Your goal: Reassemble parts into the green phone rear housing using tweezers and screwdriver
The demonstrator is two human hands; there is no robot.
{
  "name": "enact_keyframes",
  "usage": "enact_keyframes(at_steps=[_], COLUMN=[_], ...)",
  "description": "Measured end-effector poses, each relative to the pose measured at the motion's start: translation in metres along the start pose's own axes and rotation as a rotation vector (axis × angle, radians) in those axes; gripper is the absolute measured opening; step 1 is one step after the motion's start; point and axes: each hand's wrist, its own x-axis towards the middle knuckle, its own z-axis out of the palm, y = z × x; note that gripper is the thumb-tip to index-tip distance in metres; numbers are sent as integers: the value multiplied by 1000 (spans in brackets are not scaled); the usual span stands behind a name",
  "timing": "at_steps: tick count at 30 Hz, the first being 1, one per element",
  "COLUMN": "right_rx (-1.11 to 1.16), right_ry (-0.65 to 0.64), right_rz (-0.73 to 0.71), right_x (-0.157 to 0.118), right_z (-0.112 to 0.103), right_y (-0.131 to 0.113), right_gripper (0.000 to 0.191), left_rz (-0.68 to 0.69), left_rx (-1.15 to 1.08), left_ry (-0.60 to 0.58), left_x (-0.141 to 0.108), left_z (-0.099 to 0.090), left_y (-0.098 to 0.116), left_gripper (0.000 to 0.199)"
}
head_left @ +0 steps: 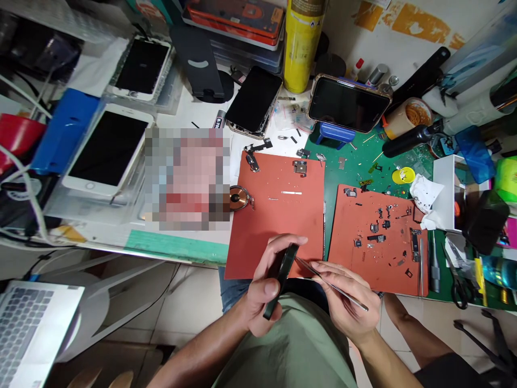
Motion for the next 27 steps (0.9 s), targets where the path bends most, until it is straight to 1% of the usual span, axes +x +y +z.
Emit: enact_keyframes(at_steps=[5,8,9,11,13,15,16,18,21,27], right_rx=[4,28,30,48,121,241,294,353,348,346], right_ry=[-15,34,73,184,297,378,402,437,463,498], right_rz=[1,38,76,195,364,530,598,697,766,790], right_x=[-1,-1,-1,0,1,2,2,2,2,2], right_z=[-2,1,3,8,14,18,20,22,23,29], right_y=[3,1,0,-4,-8,-10,-10,-11,-11,-17], right_gripper=[54,50,46,34,21,12,10,13,19,23], left_rz=[-34,-35,-40,-51,-56,-61,-66,-78,-97,-97], left_rx=[5,-4,-5,-4,-5,-13,-20,-38,-64,-97], left_ry=[-17,-4,-3,-9,-8,6,15,30,47,93], left_x=[0,0,1,1,1,1,0,-1,-2,-5], left_z=[-1,-1,-1,-1,-1,0,0,1,2,1], left_y=[2,2,2,3,3,4,4,4,1,-8], left_gripper=[85,88,88,90,93,94,93,92,91,94])
